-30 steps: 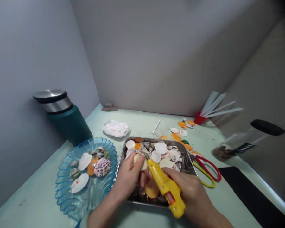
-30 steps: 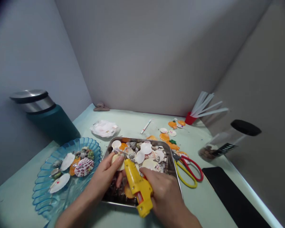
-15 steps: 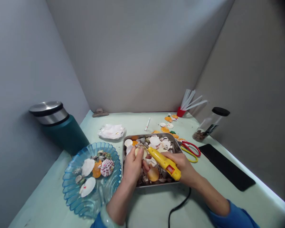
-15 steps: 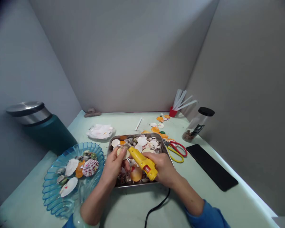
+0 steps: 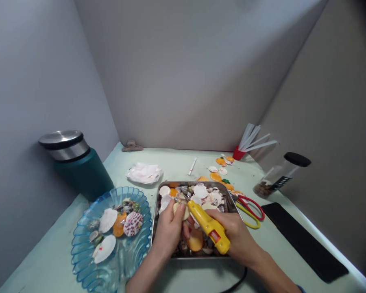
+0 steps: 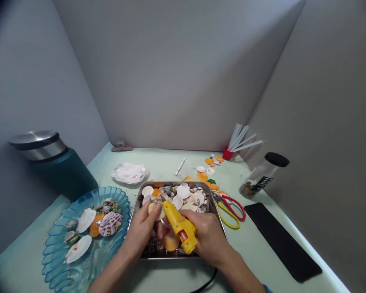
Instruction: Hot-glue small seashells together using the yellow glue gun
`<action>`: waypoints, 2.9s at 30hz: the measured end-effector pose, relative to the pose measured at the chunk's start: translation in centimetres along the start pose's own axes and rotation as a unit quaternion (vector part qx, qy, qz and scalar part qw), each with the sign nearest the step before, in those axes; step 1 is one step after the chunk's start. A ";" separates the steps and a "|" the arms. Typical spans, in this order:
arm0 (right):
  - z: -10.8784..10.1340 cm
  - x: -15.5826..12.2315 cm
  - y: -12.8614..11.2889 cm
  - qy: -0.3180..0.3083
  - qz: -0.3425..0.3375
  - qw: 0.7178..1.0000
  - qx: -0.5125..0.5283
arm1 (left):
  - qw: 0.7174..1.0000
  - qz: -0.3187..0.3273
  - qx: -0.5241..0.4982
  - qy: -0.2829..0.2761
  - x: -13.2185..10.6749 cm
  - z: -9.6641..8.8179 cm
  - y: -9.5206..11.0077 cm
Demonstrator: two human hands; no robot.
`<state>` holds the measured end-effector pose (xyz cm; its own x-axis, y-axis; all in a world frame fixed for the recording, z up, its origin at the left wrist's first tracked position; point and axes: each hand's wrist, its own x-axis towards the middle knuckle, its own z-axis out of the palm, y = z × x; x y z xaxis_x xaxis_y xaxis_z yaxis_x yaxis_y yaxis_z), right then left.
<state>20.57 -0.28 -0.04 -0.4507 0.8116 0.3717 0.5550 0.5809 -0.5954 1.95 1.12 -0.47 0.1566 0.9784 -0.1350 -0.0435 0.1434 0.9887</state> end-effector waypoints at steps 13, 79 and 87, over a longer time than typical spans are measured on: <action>0.1 -0.2 0.4 -0.020 -0.008 1.000 0.014 | 0.999 -0.028 -0.024 -0.011 -0.1 0.1 -0.4; 0.5 -0.8 1.4 0.011 0.000 1.000 0.015 | 0.999 -0.013 -0.021 0.031 -0.3 0.3 0.1; 0.3 -0.7 1.1 0.019 0.001 1.000 0.013 | 0.999 -0.020 -0.045 0.012 0.0 0.2 0.0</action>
<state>21.30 -0.19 -1.17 -0.4220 0.8146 0.3979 0.5366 0.5782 -0.6146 2.18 1.04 -0.47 0.1363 0.9746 -0.1779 -0.1267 0.1952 0.9725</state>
